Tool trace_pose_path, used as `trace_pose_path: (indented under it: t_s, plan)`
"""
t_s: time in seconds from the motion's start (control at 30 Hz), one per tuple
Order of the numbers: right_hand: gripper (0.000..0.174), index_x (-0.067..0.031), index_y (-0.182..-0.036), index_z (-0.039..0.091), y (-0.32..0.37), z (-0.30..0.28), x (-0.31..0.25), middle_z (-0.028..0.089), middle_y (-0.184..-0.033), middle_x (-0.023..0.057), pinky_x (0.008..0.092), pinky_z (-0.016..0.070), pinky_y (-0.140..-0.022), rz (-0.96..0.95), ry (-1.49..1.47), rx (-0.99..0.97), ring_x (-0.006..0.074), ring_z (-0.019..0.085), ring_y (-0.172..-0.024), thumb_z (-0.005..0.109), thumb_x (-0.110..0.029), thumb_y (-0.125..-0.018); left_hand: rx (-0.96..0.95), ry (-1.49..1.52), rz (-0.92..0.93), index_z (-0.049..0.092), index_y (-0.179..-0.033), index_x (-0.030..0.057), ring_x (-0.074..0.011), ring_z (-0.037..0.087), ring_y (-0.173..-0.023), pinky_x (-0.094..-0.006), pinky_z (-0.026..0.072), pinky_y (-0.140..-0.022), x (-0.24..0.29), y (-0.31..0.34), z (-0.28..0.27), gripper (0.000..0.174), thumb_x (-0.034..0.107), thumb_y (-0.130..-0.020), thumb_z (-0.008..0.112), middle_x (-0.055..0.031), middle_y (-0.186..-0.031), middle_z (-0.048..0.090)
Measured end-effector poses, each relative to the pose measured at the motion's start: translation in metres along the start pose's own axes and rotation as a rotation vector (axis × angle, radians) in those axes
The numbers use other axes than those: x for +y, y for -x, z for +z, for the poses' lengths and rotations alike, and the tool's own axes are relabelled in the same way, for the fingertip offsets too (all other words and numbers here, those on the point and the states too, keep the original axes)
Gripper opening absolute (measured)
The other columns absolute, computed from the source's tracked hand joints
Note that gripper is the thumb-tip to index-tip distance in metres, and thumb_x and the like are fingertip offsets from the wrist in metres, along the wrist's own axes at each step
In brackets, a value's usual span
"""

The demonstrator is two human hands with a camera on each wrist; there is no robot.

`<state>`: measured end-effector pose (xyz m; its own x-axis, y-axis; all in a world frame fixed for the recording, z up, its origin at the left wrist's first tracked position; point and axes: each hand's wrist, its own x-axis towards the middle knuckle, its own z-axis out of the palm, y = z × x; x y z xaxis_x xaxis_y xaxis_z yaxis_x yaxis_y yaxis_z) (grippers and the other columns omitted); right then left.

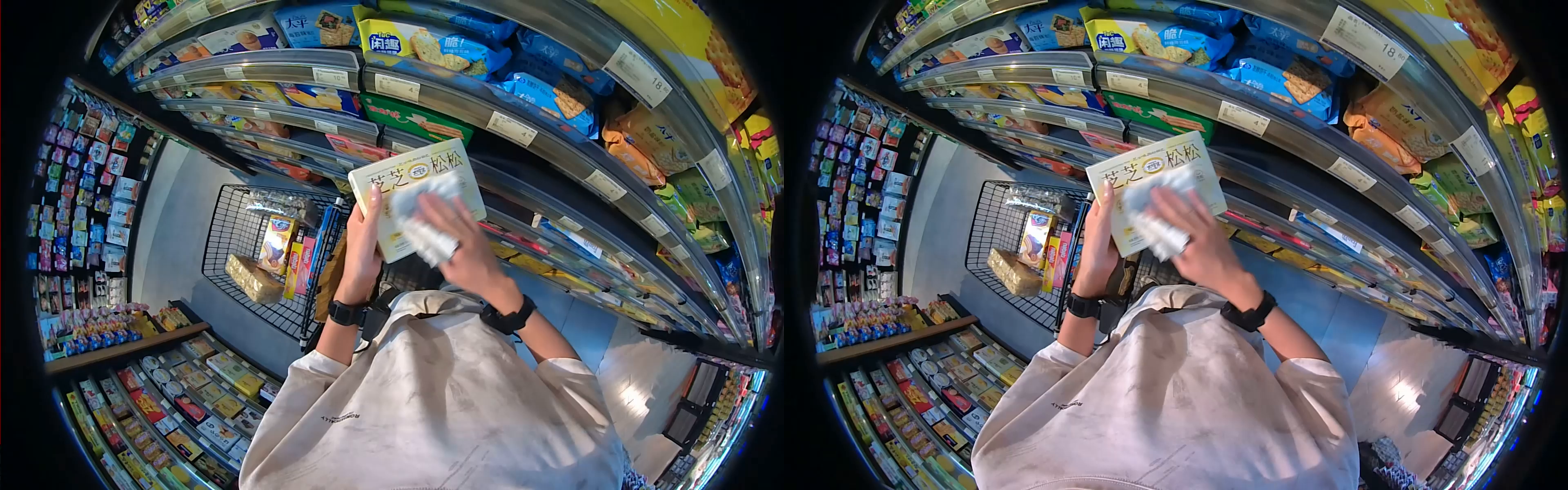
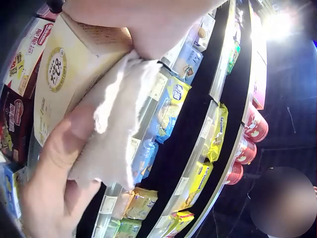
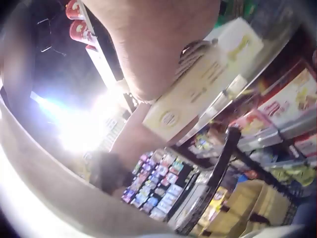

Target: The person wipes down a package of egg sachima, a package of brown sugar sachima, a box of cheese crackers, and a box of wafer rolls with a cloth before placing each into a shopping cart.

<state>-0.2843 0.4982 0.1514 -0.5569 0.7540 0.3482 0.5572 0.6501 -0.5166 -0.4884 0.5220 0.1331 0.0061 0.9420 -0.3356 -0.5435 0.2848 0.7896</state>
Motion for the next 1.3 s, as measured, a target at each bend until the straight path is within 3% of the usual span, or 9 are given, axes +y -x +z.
trace_pose_path:
  t_s: [0.1,0.3,0.5,0.63,0.7,0.8,0.97,1.17,1.3]
  plan:
    - [0.064,-0.0132,-0.144,0.054,-0.003,0.006,-0.020,0.036,-0.161,0.0085,0.0481,0.0246,-0.123,-0.050,-0.087,-0.123,0.0245,0.033,-0.150,0.068,-0.009,-0.082,-0.105,0.005,0.060,0.053,-0.136,0.0018,-0.0178,0.064,-0.113,-0.0321,0.0523,-0.097,-0.003,0.002,0.002,0.052,0.045,-0.108,0.044,-0.0106,-0.128,0.064]
    - [0.051,-0.0076,-0.142,0.054,-0.010,-0.022,0.029,0.039,-0.158,0.0169,0.0487,0.0283,-0.120,0.195,-0.139,0.325,0.0364,0.035,-0.146,0.061,-0.011,-0.092,-0.044,-0.162,0.070,0.045,-0.143,0.0022,-0.0170,0.063,-0.116,-0.0345,0.0547,-0.095,0.011,0.018,0.008,0.060,0.050,-0.106,0.046,-0.0104,-0.127,0.063]
    - [0.057,-0.0105,-0.144,0.053,-0.016,0.007,-0.032,0.037,-0.159,0.0145,0.0512,0.0227,-0.123,-0.010,0.002,0.061,0.0302,0.030,-0.150,0.062,-0.015,-0.088,-0.123,-0.094,0.151,0.054,-0.135,-0.0008,-0.0104,0.056,-0.112,-0.0277,0.0445,-0.097,0.003,0.020,0.015,0.056,0.047,-0.107,0.048,-0.0054,-0.124,0.062]
    - [0.050,-0.0004,-0.141,0.052,-0.012,-0.009,0.010,0.037,-0.158,0.0193,0.0485,0.0250,-0.122,0.104,-0.036,0.255,0.0389,0.032,-0.148,0.056,-0.010,-0.092,-0.119,-0.241,0.142,0.055,-0.133,-0.0012,-0.0126,0.061,-0.108,-0.0294,0.0492,-0.093,0.012,0.034,0.011,0.049,0.032,-0.099,0.066,-0.0069,-0.120,0.066]
    - [0.047,-0.0005,-0.143,0.051,-0.010,-0.010,0.023,0.039,-0.156,0.0207,0.0461,0.0262,-0.121,0.262,-0.467,0.350,0.0402,0.034,-0.146,0.054,-0.012,-0.097,-0.133,-0.331,0.140,0.055,-0.131,-0.0015,-0.0136,0.063,-0.107,-0.0299,0.0507,-0.091,0.015,0.034,0.014,0.050,0.025,-0.094,0.074,-0.0075,-0.117,0.067]
    - [0.046,-0.0023,-0.144,0.050,-0.006,-0.006,0.005,0.043,-0.153,0.0198,0.0452,0.0268,-0.121,0.172,-0.422,0.332,0.0379,0.037,-0.145,0.054,-0.014,-0.099,-0.170,-0.562,0.342,0.059,-0.119,-0.0022,-0.0154,0.067,-0.102,-0.0302,0.0518,-0.088,0.001,0.029,0.016,0.050,0.014,-0.079,0.083,-0.0103,-0.110,0.071]
    - [0.046,-0.0042,-0.143,0.051,-0.005,-0.015,-0.012,0.048,-0.150,0.0165,0.0453,0.0312,-0.118,0.054,-0.418,0.211,0.0355,0.042,-0.142,0.057,-0.013,-0.099,-0.180,-0.810,0.404,0.061,-0.113,-0.0024,-0.0192,0.073,-0.087,-0.0323,0.0544,-0.079,0.005,0.030,0.014,0.049,0.019,-0.076,0.085,-0.0147,-0.095,0.073]
    - [0.039,0.0001,-0.139,0.054,0.026,-0.012,0.039,0.055,-0.144,0.0164,0.0356,0.0386,-0.110,0.536,-0.570,0.157,0.0287,0.054,-0.131,0.051,-0.018,-0.104,-0.175,-1.000,0.396,0.063,-0.107,-0.0007,-0.0322,0.074,-0.083,-0.0357,0.0558,-0.073,0.022,0.034,0.011,0.044,0.024,-0.077,0.083,-0.0184,-0.091,0.073]
    - [0.041,-0.0020,-0.142,0.053,0.022,-0.013,0.025,0.054,-0.146,0.0162,0.0356,0.0370,-0.112,0.375,-0.601,0.213,0.0296,0.051,-0.134,0.051,-0.016,-0.103,-0.307,-1.064,0.412,0.064,-0.111,-0.0003,-0.0329,0.074,-0.083,-0.0356,0.0557,-0.072,0.024,0.033,0.013,0.046,0.024,-0.077,0.083,-0.0189,-0.091,0.073]
